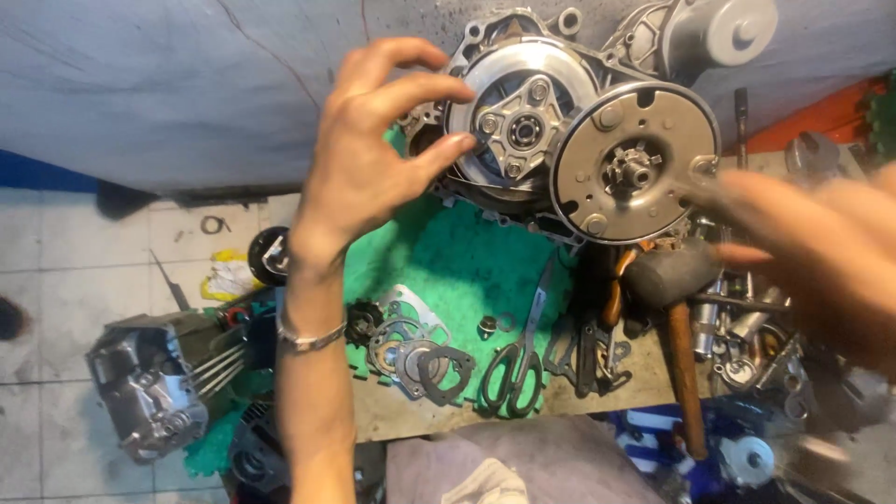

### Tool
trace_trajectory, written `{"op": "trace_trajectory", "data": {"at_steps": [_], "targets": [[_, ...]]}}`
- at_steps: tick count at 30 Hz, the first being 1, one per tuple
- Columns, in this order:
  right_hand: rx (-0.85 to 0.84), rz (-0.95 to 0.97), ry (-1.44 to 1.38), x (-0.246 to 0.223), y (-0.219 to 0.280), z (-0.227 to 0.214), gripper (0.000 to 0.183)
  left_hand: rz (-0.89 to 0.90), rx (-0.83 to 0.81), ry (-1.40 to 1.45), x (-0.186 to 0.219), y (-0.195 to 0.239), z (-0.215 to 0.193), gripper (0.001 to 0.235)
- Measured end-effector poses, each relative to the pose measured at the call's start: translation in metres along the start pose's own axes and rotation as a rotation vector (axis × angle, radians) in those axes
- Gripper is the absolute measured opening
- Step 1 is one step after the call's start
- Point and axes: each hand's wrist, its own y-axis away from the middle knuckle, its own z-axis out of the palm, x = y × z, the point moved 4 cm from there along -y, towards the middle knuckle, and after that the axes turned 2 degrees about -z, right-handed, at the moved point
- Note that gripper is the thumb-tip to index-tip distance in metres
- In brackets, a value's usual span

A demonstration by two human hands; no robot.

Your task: The person works on a motorcycle engine crankcase on a workbench, fitting clutch components by hand and tightening bolts with a socket wrench. They position springs and plates on the clutch assembly, use the socket driver on fasteners, and steady the parts with the other hand while working.

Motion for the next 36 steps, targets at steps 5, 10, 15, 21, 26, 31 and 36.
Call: {"op": "trace_trajectory", "data": {"at_steps": [5, 10, 15, 21, 26, 31, 36], "targets": [[0.231, -0.389, 0.209, -0.077, -0.132, -0.101, 0.047, -0.068, -0.051, -0.034, 0.007, -0.008, 0.009, 0.028], [0.364, -0.516, 0.156, -0.096, -0.159, -0.128, 0.056, -0.07, 0.026, -0.038, -0.001, 0.001, 0.02, 0.018], [-0.306, -0.512, 0.658, -0.109, -0.178, -0.133, 0.015, -0.067, 0.052, 0.002, -0.005, -0.003, 0.024, 0.014], [0.429, -0.67, 0.705, -0.136, -0.178, -0.138, 0.022, -0.069, 0.011, 0.034, -0.004, -0.001, 0.022, 0.014], [-0.051, -0.806, 0.876, -0.155, -0.189, -0.156, 0.018, -0.141, -0.033, 0.257, -0.005, -0.011, 0.018, 0.021], [-0.305, -0.54, 0.257, -0.14, -0.206, -0.138, 0.019, 0.053, 0.01, 0.026, -0.014, -0.005, 0.023, 0.014], [-0.261, -0.142, -0.478, -0.11, -0.207, -0.13, 0.015, 0.04, -0.026, -0.092, -0.002, -0.007, 0.026, 0.02]]}}
